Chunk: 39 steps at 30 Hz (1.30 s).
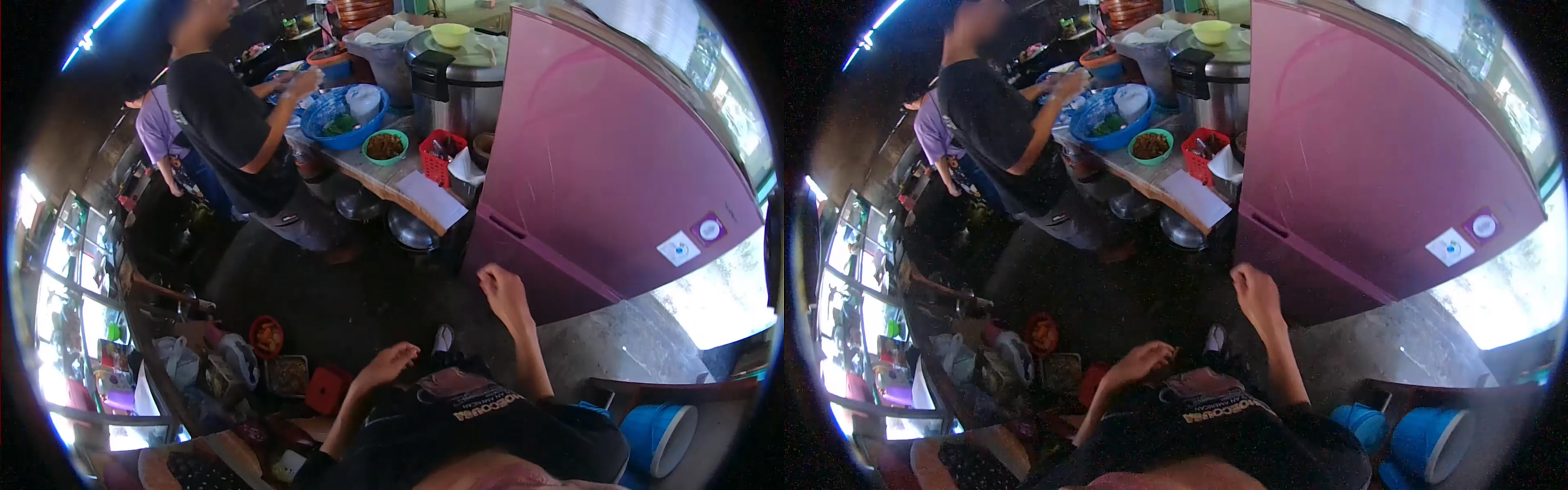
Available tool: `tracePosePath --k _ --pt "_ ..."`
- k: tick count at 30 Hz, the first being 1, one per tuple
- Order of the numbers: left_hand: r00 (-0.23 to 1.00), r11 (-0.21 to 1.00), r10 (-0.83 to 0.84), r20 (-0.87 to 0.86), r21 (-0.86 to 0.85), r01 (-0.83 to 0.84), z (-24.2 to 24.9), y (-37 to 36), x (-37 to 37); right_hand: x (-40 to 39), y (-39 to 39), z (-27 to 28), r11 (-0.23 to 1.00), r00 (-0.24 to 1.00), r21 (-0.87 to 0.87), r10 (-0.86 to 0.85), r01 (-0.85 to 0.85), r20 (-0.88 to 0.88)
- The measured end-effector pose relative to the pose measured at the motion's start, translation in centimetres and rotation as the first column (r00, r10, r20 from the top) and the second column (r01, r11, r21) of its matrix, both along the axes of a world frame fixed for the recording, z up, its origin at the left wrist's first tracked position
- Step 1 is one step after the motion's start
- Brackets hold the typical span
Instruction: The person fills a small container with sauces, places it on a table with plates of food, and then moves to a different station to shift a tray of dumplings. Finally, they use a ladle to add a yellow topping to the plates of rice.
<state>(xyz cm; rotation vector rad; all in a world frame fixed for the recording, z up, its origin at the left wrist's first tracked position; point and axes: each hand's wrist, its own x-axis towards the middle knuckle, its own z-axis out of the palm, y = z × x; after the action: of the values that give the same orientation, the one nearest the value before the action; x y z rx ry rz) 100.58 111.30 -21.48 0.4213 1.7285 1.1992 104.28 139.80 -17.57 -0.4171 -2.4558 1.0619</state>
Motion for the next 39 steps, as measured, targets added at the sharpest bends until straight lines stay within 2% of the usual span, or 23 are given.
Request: tracePosePath --k 3,4,6,8,10,12,14,16,18,20,23,24,25,26,28,31,33,34,35,36,37,38,39 --pt "0.971 0.993 0.077 -0.226 0.107 -0.054 0.0 3.0 -5.5 -8.8 1.3 3.6 0.993 0.983 0.106 0.065 -0.047 -0.174" --pt "0.953 0.989 0.108 -0.284 0.127 -0.074 1.2 4.1 -7.8 -12.2 2.1 4.7 0.986 0.967 0.156 0.1 -0.064 -0.236" --pt "0.913 0.982 0.161 -0.375 0.157 -0.108 4.8 5.9 -11.2 -18.7 3.5 7.3 0.986 0.959 0.168 0.036 0.012 -0.28" --pt "0.837 0.967 0.245 -0.49 0.189 -0.173 7.8 7.9 -15.4 -24.5 5.2 11.2 0.975 0.857 0.19 0.002 0.112 -0.516" --pt "0.658 0.948 0.28 -0.699 0.308 -0.076 10.5 9.8 -20.9 -30.4 8.7 13.2 0.953 0.76 0.172 -0.081 0.248 -0.645" --pt "0.572 0.915 0.35 -0.742 0.402 -0.038 13.5 12.5 -26.7 -34.0 11.6 15.6 0.866 0.745 0.155 -0.303 0.476 -0.594" --pt "0.435 0.829 0.427 -0.793 0.535 0.163 17.6 16.4 -32.6 -38.0 16.1 16.6 0.736 0.698 0.155 -0.52 0.659 -0.492" --pt "0.441 0.779 0.481 -0.758 0.6 0.182 21.1 21.2 -37.6 -39.6 18.9 17.5 0.64 0.655 0.198 -0.632 0.743 -0.414" --pt "0.373 0.737 0.459 -0.806 0.58 0.346 23.0 26.7 -43.3 -41.1 21.1 17.4 0.548 0.613 0.278 -0.731 0.789 -0.3" --pt "0.323 0.818 0.34 -0.883 0.448 0.362 24.1 32.4 -48.6 -43.0 24.0 17.1 0.469 0.563 0.396 -0.809 0.79 -0.167" --pt "0.055 0.855 0.292 -0.955 0.286 0.433 22.9 40.3 -55.4 -45.9 27.9 15.1 0.513 0.63 0.51 -0.773 0.69 -0.075" --pt "-0.037 0.885 0.236 -0.971 0.199 0.421 22.5 41.7 -56.6 -46.1 28.1 15.1 0.553 0.65 0.443 -0.754 0.706 -0.096" --pt "-0.073 0.904 0.136 -0.988 0.094 0.418 22.8 42.5 -57.2 -46.0 28.3 15.0 0.59 0.668 0.374 -0.735 0.715 -0.116" --pt "-0.076 0.937 0.018 -0.997 -0.01 0.348 23.0 43.5 -57.4 -45.3 28.1 14.4 0.579 0.661 0.358 -0.73 0.733 -0.172" --pt "-0.065 0.913 0.019 -0.998 -0.01 0.409 22.8 44.5 -57.9 -43.8 27.7 14.3 0.552 0.638 0.326 -0.707 0.768 -0.306" --pt "0.001 0.852 0.21 -0.978 0.184 0.491 22.1 45.3 -57.6 -39.0 21.1 14.9 0.486 0.596 0.362 -0.733 0.796 -0.326" --pt "0.036 0.73 0.446 -0.894 0.387 0.564 24.0 41.9 -54.0 -35.3 16.0 13.0 0.485 0.582 0.322 -0.652 0.813 -0.486" --pt "-0.027 0.734 0.457 -0.889 0.36 0.576 24.2 40.6 -53.0 -33.4 11.3 13.6 0.461 0.602 0.411 -0.719 0.787 -0.348" --pt "0.139 0.66 0.445 -0.885 0.429 0.616 24.9 38.2 -50.7 -31.9 9.2 12.9 0.505 0.614 0.377 -0.739 0.777 -0.278" --pt "0.339 0.574 0.352 -0.872 0.487 0.658 25.0 35.9 -48.7 -30.5 7.8 12.0 0.545 0.626 0.339 -0.752 0.767 -0.207" --pt "0.299 0.545 0.342 -0.891 0.447 0.709 24.5 34.1 -47.2 -29.2 6.2 10.9 0.556 0.625 0.329 -0.764 0.764 -0.16" --pt "0.301 0.529 0.232 -0.925 0.38 0.759 23.8 32.6 -45.8 -28.2 4.9 10.0 0.566 0.624 0.318 -0.773 0.76 -0.116" --pt "0.372 0.445 0.216 -0.903 0.43 0.785 21.9 32.0 -44.5 -27.6 3.7 9.6 0.595 0.628 0.283 -0.777 0.752 -0.035"
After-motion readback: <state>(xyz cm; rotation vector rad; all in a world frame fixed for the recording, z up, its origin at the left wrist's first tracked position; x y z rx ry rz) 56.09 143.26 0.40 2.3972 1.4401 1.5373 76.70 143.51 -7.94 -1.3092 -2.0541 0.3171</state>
